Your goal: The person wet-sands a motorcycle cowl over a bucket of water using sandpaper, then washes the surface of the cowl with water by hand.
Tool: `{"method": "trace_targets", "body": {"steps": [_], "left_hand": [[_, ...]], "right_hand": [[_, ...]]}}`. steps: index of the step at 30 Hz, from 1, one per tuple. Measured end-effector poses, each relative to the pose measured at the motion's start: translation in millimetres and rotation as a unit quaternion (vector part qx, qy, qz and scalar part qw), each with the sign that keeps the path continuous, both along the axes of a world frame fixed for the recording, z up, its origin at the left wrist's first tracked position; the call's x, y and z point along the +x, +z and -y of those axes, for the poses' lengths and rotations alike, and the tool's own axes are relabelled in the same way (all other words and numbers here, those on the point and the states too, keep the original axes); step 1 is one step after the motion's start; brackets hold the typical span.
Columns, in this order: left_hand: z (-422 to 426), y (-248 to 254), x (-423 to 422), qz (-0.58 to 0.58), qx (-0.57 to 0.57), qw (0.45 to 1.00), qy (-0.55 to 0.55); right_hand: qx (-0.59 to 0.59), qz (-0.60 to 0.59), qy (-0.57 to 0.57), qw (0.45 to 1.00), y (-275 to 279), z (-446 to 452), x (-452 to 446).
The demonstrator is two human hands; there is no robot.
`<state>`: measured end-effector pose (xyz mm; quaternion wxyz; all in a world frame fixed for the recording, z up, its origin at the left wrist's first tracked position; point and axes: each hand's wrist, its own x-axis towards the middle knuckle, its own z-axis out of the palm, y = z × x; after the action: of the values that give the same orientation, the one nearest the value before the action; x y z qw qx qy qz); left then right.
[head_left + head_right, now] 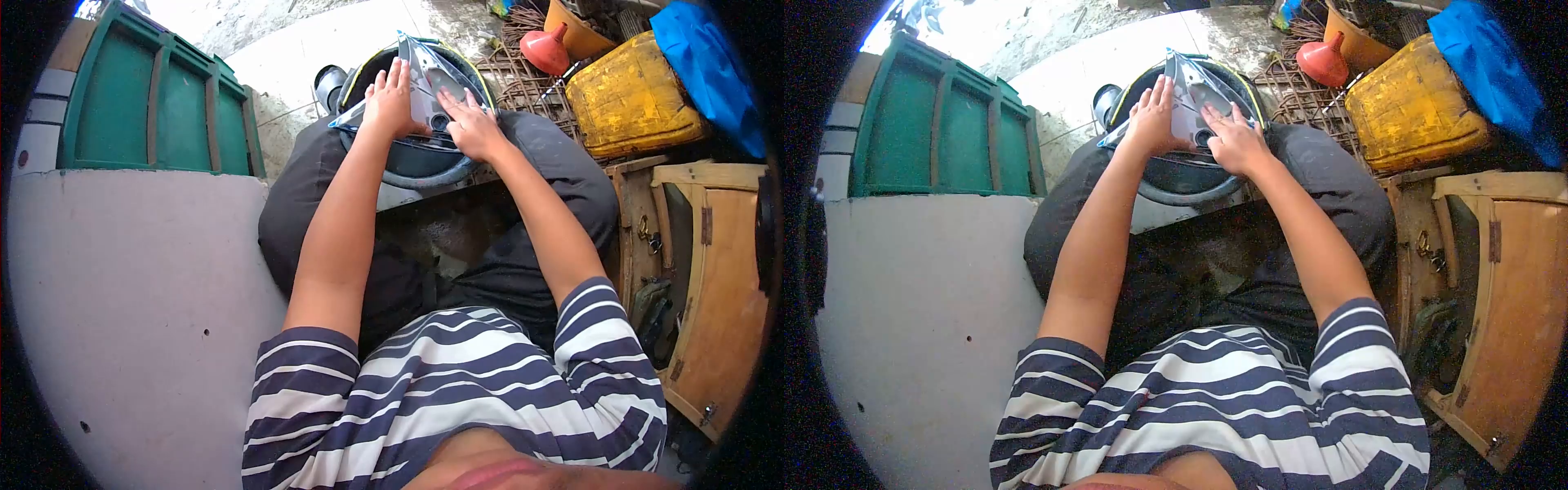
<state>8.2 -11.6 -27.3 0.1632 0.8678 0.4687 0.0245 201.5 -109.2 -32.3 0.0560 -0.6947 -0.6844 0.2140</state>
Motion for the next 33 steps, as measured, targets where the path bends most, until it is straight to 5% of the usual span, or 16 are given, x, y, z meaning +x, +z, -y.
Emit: {"method": "trace_targets", "body": {"steps": [5,12,19,29,33], "left_hand": [[-6.1,-6.7,-4.1,0.017,-0.016,1.0,-0.008],[-7.2,-10.8,-3.8,0.049,-0.015,0.999,0.016],[-10.0,-10.9,-5.0,0.038,-0.027,0.999,0.012],[-5.0,-8.7,-4.5,0.05,-0.004,0.999,0.013],[-4.7,-5.8,-4.6,0.056,-0.007,0.998,0.014]], "right_hand": [[-0.013,0.008,0.004,1.0,-9.3,-75.9,-17.2],[-0.001,-0.018,-0.019,1.0,0.4,-3.2,-7.5],[-0.021,-0.005,-0.037,0.999,5.4,-78.7,-26.0],[0.011,-0.006,-0.097,0.995,8.9,34.9,-7.7],[0.152,0.005,-0.098,0.983,-20.4,30.8,-7.7]]}}
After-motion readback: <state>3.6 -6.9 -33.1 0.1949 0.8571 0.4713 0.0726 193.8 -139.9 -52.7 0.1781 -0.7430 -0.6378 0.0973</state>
